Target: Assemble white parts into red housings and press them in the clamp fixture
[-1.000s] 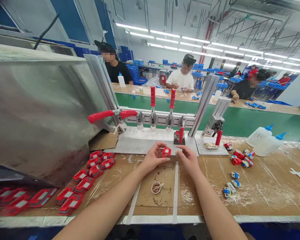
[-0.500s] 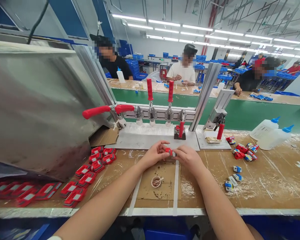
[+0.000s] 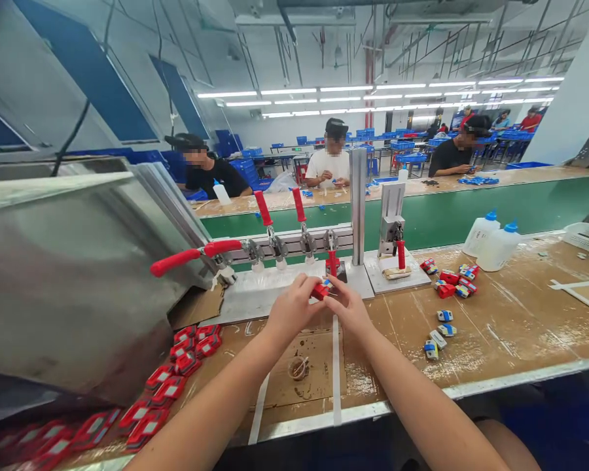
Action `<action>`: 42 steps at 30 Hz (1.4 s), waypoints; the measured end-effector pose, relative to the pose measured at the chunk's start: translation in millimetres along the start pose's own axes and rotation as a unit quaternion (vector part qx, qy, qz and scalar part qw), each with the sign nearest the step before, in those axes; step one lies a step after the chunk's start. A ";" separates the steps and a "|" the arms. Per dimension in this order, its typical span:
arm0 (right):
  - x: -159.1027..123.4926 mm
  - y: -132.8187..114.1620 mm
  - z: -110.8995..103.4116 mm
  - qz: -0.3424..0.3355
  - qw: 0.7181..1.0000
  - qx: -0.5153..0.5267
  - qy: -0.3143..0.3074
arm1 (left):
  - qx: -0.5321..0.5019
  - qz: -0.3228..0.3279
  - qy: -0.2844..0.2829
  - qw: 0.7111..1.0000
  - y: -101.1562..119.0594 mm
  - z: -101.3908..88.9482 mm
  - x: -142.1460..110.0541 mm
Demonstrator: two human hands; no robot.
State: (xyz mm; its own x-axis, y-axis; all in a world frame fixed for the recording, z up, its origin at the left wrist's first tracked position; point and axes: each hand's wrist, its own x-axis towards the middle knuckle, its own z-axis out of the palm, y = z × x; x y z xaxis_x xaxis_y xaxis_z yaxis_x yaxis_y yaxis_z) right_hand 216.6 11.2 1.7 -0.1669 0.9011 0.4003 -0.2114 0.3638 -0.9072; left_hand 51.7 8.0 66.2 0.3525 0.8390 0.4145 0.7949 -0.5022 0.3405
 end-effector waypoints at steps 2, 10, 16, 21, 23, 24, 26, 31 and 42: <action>3.7 -8.2 -2.7 0.030 0.997 0.043 0.051 | 0.098 0.058 -0.028 0.993 22.8 -1.5 11.3; -9.2 -50.4 -76.6 0.118 0.985 0.099 0.082 | -0.098 0.148 -0.146 0.973 77.9 -4.4 54.3; -7.9 -63.7 -137.8 0.207 0.968 -0.098 0.104 | -0.281 0.059 -0.202 0.936 82.7 47.4 82.8; 25.1 -58.6 -185.5 0.078 0.895 -0.349 0.267 | -0.238 -0.045 -0.131 0.961 72.5 96.0 118.3; 37.5 -56.0 -192.3 0.093 0.913 -0.319 0.236 | -0.208 -0.080 -0.116 0.968 70.3 110.3 131.9; 42.1 -56.5 -192.5 0.107 0.925 -0.297 0.211 | -0.201 -0.093 -0.115 0.968 70.3 116.6 137.6; 48.2 -63.7 -189.4 0.099 0.938 -0.271 0.191 | -0.193 -0.106 -0.116 0.968 72.1 127.8 146.8; 59.5 -111.0 -181.3 -0.011 0.956 -0.211 0.203 | -0.185 -0.109 -0.089 0.973 80.4 149.5 164.8; 58.5 -130.5 -173.5 -0.047 0.963 -0.209 0.164 | -0.259 -0.142 -0.062 0.953 83.3 184.3 184.3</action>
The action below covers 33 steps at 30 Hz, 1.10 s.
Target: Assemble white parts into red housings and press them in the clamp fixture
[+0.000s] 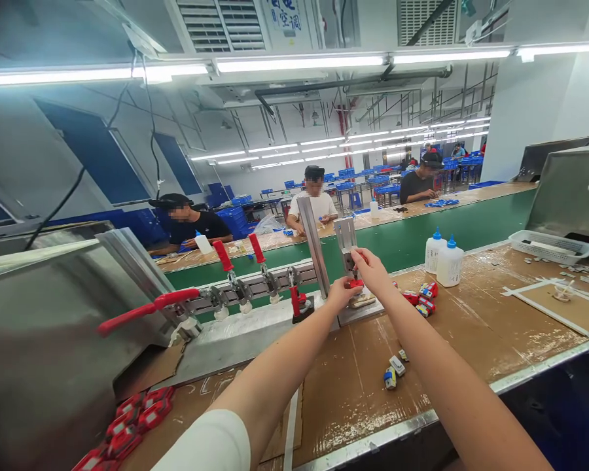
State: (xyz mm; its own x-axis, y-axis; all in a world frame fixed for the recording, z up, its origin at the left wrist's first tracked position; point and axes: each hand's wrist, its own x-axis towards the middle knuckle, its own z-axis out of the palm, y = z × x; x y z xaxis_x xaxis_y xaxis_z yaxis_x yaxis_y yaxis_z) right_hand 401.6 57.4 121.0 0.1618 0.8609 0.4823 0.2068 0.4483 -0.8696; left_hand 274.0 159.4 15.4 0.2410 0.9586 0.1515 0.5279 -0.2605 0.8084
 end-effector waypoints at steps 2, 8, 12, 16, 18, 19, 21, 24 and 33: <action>-7.5 3.5 -1.8 0.002 1.000 0.000 -0.011 | -0.007 0.002 -0.001 1.000 -2.5 1.7 1.6; -19.3 21.7 -3.1 -0.013 1.000 0.013 -0.017 | -0.012 -0.001 0.005 1.000 -2.2 0.2 5.3; -24.6 32.0 -3.4 -0.008 0.999 0.008 -0.030 | -0.009 -0.006 0.009 1.000 0.7 -1.7 6.2; -30.3 39.1 -4.3 -0.002 0.999 -0.011 -0.032 | -0.002 -0.010 0.009 1.000 3.3 -3.5 4.5; -32.3 43.6 -3.9 0.001 0.999 -0.014 -0.034 | 0.000 -0.011 0.006 1.000 4.3 -4.4 3.3; -33.1 46.3 -3.3 0.001 0.999 -0.012 -0.036 | 0.001 -0.010 0.003 1.000 4.7 -4.7 2.9; -34.3 52.0 -1.8 0.001 0.999 -0.007 -0.041 | 0.002 -0.010 -0.005 1.000 5.2 -5.3 2.6; -36.4 60.2 0.5 -0.009 0.998 -0.040 -0.052 | 0.006 -0.011 -0.018 1.000 6.0 -6.0 3.0; -42.7 93.7 -15.2 -0.094 0.939 -0.305 -0.130 | 0.097 -0.012 -0.054 0.994 29.3 -20.9 -19.3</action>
State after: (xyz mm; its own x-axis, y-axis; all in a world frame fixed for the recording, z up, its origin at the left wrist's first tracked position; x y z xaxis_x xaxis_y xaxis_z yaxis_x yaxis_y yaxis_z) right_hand 428.7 59.0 20.5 -0.1571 0.8459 0.5097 0.7345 0.4451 -0.5122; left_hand 267.8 135.6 48.1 0.3078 0.9493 0.0636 0.6782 -0.2658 0.6851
